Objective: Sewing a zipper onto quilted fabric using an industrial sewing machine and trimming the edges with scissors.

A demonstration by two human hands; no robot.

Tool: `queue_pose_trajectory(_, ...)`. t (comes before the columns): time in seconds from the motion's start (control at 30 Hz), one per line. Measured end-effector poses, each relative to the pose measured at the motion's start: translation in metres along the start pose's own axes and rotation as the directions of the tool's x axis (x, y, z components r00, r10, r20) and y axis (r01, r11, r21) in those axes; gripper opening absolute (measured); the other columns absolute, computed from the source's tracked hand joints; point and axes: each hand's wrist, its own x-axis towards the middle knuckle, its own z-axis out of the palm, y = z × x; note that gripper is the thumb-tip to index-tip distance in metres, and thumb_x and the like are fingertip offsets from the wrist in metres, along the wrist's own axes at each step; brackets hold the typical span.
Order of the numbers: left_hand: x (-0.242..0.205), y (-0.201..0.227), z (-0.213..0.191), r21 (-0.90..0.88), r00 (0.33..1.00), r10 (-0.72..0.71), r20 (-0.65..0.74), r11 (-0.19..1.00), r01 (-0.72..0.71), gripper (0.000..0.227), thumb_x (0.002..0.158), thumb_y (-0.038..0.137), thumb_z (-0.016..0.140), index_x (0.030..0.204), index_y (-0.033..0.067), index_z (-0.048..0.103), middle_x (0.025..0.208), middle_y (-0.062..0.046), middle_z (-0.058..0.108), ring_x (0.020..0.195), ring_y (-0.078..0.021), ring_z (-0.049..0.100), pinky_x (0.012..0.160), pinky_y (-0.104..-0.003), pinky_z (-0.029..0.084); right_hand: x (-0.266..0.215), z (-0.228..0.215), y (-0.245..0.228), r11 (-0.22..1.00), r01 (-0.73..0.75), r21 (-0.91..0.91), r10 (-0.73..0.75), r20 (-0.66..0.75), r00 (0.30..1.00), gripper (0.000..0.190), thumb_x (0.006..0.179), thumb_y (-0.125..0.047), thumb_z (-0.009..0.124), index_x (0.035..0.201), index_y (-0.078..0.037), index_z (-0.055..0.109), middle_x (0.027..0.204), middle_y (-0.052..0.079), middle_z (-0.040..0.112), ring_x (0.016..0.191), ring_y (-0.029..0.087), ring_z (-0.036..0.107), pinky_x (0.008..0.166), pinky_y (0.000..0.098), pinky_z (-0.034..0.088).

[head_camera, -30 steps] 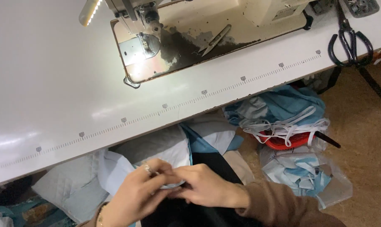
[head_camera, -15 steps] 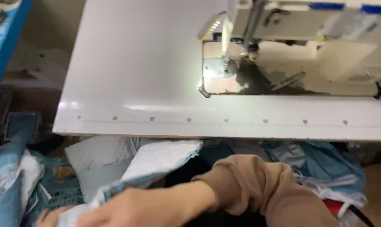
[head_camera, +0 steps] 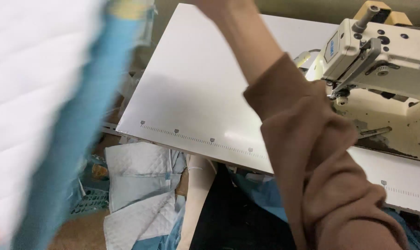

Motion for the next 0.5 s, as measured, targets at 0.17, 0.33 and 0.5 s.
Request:
queue_pose_trajectory(0.17, 0.145, 0.055, 0.16, -0.262, 0.986, 0.155, 0.056, 0.956, -0.135, 0.01, 0.083, 0.014, 0.072, 0.078, 0.0069, 0.067, 0.117, -0.015, 0.059, 0.11, -0.0347, 0.058, 0.091, -0.048, 0.044, -0.02, -0.078, -0.076, 0.961, -0.022, -0.276, -0.066, -0.304, 0.95, 0.058, 0.114, -0.048, 0.037, 0.164, -0.019, 0.032, 0.176, 0.004, 0.025, 0.169, 0.027, 0.01, 0.139, 0.0555, 0.006)
queue_pose_trajectory(0.33, 0.186, 0.093, 0.299, -0.331, 0.886, 0.197, 0.421, 0.942, -0.053, 0.044, 0.079, 0.049, 0.064, 0.081, 0.0052, 0.068, 0.096, -0.022, 0.066, 0.098, -0.0473, 0.063, 0.077, -0.059, 0.049, -0.139, -0.052, -0.088, 0.569, -0.276, -0.774, 0.196, -0.198, 0.96, 0.045, 0.108, -0.029, 0.051, 0.15, -0.014, 0.045, 0.161, 0.008, 0.038, 0.155, 0.029, 0.032, 0.129, 0.0512, 0.022)
queue_pose_trajectory(0.5, 0.224, 0.052, 0.28, -0.631, 0.856, 0.205, 0.475, 0.758, 0.169, 0.036, 0.085, 0.035, 0.076, 0.095, 0.0015, 0.068, 0.105, -0.03, 0.076, 0.1, -0.0584, 0.068, 0.082, -0.069, 0.051, -0.216, -0.099, -0.063, 0.268, -0.167, -0.949, 0.497, -0.013, 0.868, 0.043, 0.106, -0.034, 0.05, 0.144, -0.014, 0.055, 0.145, 0.016, 0.053, 0.139, 0.043, 0.048, 0.115, 0.0558, 0.038)
